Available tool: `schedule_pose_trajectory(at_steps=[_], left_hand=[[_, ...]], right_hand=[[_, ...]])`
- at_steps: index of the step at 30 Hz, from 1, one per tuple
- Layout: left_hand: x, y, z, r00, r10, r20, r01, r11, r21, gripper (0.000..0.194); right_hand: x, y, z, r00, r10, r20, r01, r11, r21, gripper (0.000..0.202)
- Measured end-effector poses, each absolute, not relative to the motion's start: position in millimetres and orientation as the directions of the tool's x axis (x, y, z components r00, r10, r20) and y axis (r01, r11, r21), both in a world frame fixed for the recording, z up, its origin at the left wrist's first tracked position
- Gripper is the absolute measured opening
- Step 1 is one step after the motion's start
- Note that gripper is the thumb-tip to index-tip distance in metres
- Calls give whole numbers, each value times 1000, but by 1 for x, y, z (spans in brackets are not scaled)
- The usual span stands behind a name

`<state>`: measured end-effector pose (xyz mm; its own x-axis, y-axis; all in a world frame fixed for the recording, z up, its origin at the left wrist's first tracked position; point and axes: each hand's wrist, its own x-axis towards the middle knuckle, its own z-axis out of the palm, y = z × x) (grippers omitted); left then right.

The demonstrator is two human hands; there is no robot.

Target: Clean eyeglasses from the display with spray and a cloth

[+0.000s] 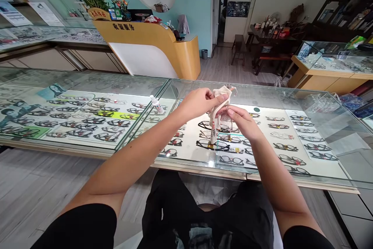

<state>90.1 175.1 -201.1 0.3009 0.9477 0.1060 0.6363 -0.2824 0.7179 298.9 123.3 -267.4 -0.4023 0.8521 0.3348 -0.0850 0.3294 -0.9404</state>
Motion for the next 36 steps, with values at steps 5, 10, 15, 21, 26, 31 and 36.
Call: schedule_pose_trajectory(at_steps=[5,10,15,21,26,31,36], left_hand=[[94,179,-202,558,830,-2,281,-186,942,63],[103,174,-220,604,797,-25,-156,149,977,56],[104,180,-239,609,793,8,-296,219,930,48],[102,186,-260,617,787,-1,-311,245,918,50],[102,188,-275,596,803,15,-335,232,913,57],[92,187,-274,672,737,75,-297,175,939,49],[94,183,-280,579,806,124,-301,70,951,51]], right_hand=[[299,124,-269,-403,843,357,-109,343,-933,40],[296,128,-274,-406,846,346,-145,315,-938,40],[291,132,-275,-438,856,273,-290,153,-945,42],[286,137,-284,-443,865,233,-351,72,-934,40],[286,140,-293,-468,865,180,-310,29,-950,40],[287,139,-294,-482,862,157,-265,28,-964,38],[285,137,-294,-486,865,124,-171,45,-984,40]])
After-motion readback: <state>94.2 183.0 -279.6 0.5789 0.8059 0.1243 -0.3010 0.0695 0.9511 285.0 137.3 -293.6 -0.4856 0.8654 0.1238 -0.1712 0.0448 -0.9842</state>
